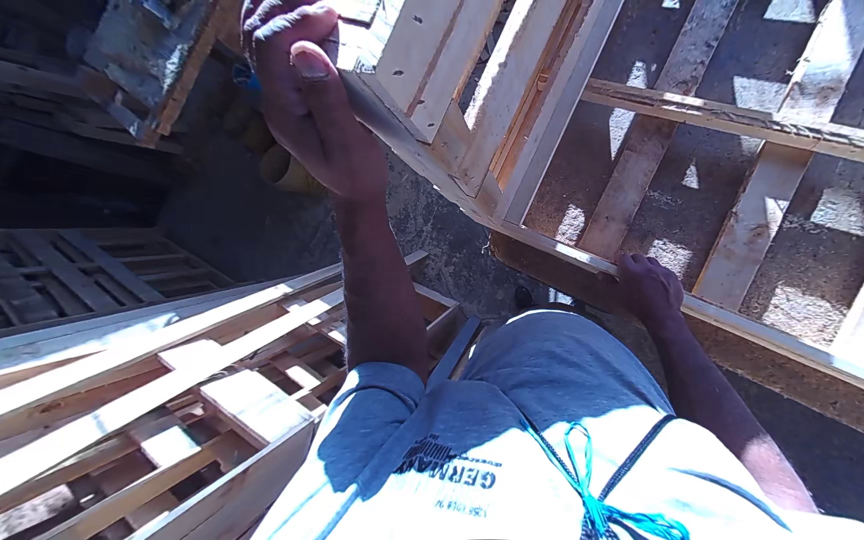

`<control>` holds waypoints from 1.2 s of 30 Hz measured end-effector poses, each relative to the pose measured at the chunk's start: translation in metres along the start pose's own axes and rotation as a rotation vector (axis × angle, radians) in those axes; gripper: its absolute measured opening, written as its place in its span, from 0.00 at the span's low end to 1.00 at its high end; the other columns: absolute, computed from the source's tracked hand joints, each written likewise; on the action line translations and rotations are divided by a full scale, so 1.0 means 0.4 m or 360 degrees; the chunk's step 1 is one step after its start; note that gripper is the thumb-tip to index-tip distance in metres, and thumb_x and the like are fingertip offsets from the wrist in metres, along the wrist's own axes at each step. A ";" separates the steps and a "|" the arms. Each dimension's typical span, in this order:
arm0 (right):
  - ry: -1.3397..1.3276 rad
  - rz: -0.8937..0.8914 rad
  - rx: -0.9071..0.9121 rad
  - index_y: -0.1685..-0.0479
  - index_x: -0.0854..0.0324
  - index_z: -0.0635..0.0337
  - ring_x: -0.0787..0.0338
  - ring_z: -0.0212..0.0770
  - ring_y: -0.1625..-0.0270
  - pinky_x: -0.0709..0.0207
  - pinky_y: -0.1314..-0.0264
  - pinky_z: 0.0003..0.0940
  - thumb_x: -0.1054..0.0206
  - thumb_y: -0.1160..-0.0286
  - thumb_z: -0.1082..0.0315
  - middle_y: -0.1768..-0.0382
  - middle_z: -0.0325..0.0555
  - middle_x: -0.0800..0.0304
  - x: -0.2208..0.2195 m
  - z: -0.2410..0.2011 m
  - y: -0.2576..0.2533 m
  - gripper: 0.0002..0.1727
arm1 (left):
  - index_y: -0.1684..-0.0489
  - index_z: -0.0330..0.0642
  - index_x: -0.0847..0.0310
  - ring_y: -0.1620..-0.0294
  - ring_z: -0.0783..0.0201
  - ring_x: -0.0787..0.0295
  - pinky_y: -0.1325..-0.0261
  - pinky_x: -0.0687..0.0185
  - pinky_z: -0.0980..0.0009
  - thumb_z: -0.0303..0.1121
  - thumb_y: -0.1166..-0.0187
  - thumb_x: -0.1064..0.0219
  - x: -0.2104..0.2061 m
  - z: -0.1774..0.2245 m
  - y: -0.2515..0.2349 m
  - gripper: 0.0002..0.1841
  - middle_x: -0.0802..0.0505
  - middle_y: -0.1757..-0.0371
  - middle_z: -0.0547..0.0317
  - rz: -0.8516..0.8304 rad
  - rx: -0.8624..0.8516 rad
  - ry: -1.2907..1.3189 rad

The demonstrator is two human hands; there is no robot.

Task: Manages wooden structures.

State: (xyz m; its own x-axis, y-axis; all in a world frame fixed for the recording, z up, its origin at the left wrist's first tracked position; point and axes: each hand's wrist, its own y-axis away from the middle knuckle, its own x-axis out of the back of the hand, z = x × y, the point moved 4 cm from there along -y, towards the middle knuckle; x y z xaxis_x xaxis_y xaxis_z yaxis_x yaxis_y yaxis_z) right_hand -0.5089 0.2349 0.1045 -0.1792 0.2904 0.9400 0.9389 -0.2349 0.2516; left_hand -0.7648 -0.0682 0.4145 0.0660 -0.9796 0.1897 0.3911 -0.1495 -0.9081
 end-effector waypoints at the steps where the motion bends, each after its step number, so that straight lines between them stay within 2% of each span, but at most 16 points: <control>1: 0.0001 -0.0005 0.0000 0.47 0.17 0.60 0.10 0.66 0.44 0.19 0.53 0.64 0.37 0.23 0.39 0.50 0.61 0.10 -0.001 0.000 0.000 0.30 | 0.50 0.32 0.13 0.34 0.55 0.15 0.27 0.23 0.54 0.33 0.06 0.57 0.000 0.000 -0.001 0.22 0.08 0.46 0.47 -0.0010 -0.0006 0.0007; 5: -0.0009 -0.0002 0.0007 0.47 0.18 0.61 0.10 0.66 0.43 0.18 0.52 0.64 0.36 0.23 0.39 0.50 0.61 0.10 -0.001 0.004 0.001 0.30 | 0.52 0.33 0.12 0.30 0.52 0.17 0.23 0.28 0.52 0.34 0.07 0.55 -0.003 0.007 -0.004 0.22 0.08 0.45 0.45 0.0005 -0.0002 -0.0024; 11: -0.0013 0.0005 0.0024 0.47 0.17 0.61 0.10 0.67 0.43 0.18 0.53 0.64 0.38 0.22 0.38 0.51 0.62 0.09 -0.003 0.006 0.001 0.31 | 0.51 0.31 0.13 0.30 0.52 0.18 0.25 0.26 0.52 0.33 0.07 0.56 -0.004 0.008 -0.003 0.22 0.10 0.43 0.43 -0.0002 0.0010 -0.0018; 27: 0.0007 0.0013 0.0012 0.47 0.17 0.61 0.10 0.66 0.44 0.18 0.52 0.63 0.37 0.23 0.37 0.51 0.61 0.10 -0.008 0.005 0.001 0.31 | 0.51 0.33 0.12 0.26 0.48 0.21 0.20 0.31 0.49 0.35 0.06 0.56 -0.001 0.003 0.000 0.23 0.10 0.41 0.42 0.0001 0.0025 -0.0048; 36: -0.0015 0.0039 0.0019 0.47 0.17 0.61 0.09 0.67 0.45 0.18 0.54 0.64 0.38 0.23 0.38 0.52 0.61 0.09 -0.002 0.002 0.004 0.31 | 0.51 0.32 0.12 0.28 0.48 0.19 0.22 0.29 0.49 0.33 0.07 0.56 0.001 0.000 0.000 0.22 0.10 0.42 0.41 -0.0026 -0.0014 -0.0056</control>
State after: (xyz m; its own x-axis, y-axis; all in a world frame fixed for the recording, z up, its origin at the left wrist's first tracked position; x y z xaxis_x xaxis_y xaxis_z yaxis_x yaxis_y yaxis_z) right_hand -0.5072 0.2352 0.1039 -0.1534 0.2932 0.9437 0.9465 -0.2309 0.2256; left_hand -0.7649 -0.0687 0.4147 0.0917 -0.9717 0.2175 0.3842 -0.1670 -0.9080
